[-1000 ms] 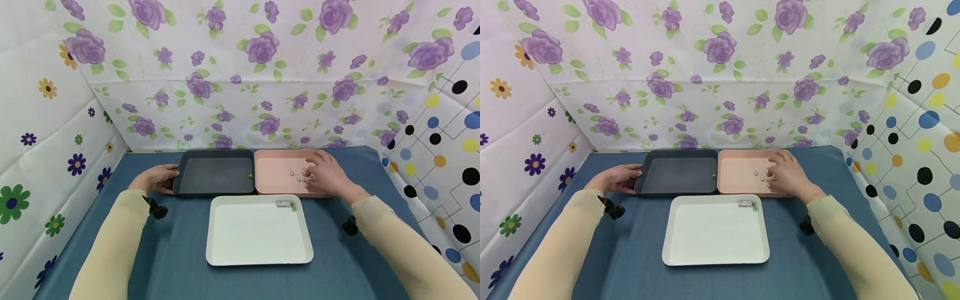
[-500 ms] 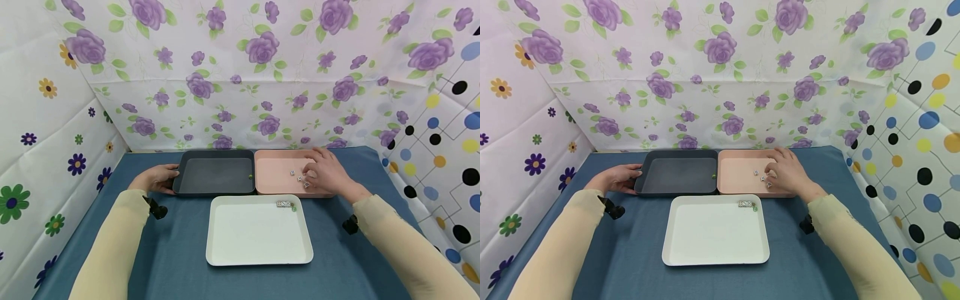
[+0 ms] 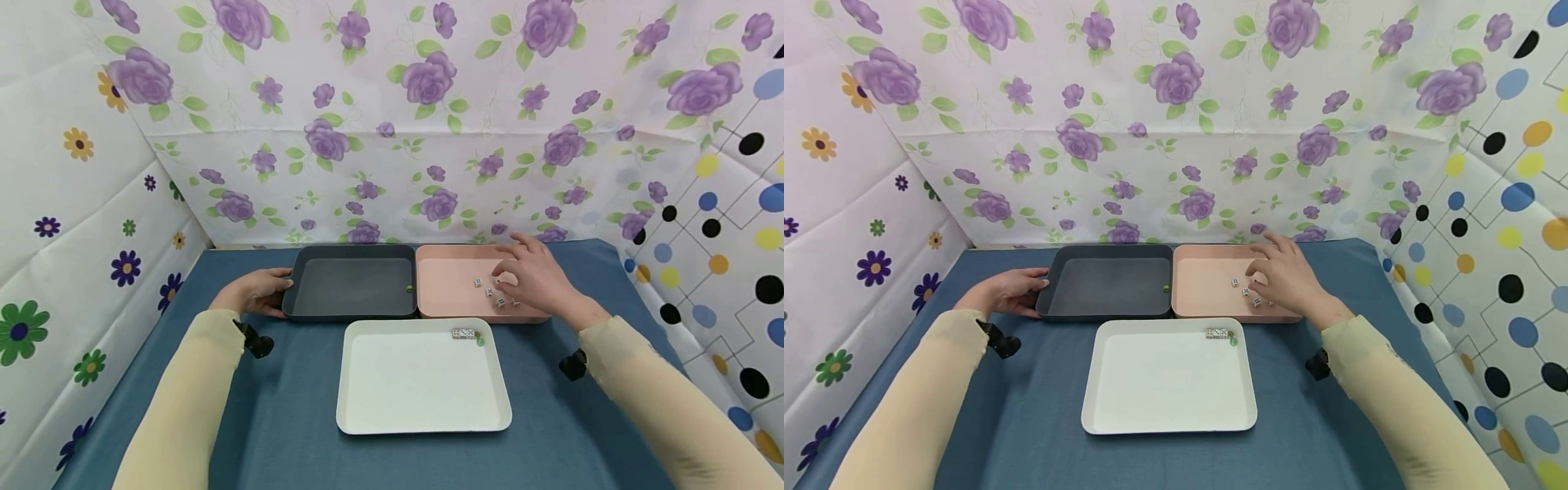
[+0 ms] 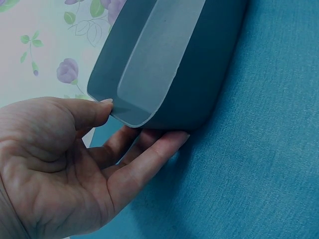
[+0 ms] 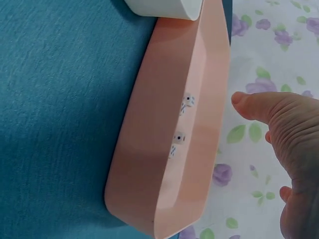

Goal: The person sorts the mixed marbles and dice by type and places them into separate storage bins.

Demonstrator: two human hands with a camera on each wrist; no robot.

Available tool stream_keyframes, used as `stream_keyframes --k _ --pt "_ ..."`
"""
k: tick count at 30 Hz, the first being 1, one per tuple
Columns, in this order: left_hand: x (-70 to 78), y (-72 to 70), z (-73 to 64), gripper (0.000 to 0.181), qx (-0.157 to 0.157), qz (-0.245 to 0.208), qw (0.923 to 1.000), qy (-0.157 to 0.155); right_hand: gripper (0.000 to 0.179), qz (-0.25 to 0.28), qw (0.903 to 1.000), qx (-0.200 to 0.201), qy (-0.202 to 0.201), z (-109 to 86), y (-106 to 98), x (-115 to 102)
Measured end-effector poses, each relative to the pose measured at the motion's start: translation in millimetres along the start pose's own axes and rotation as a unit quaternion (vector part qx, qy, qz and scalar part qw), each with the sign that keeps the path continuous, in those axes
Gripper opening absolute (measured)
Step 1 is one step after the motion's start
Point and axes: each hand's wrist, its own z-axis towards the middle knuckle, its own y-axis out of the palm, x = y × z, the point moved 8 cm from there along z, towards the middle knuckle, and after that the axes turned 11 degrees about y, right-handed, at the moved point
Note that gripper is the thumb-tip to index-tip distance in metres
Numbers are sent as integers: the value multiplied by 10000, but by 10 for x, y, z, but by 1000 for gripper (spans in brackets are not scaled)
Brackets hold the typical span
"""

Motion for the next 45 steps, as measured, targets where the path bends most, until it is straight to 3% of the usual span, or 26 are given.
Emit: stream_keyframes --k 10,20,34,40,45 --pt "-5 9 -9 61 -7 -19 10000 4 21 206 9978 451 -447 -14 -144 -137" --pt "-1 9 -9 61 -37 30 10000 30 20 306 9959 575 -632 -12 -257 -259" --pt "32 6 -16 60 27 19 10000 -5 20 305 9922 529 -1083 -46 -347 -564" --pt "23 4 -11 60 14 4 10000 -11 22 59 9861 719 -1495 -95 -312 -737" --pt "13 -11 -17 59 33 -5 10000 -36 19 235 9852 357 -1662 -139 -228 -869"
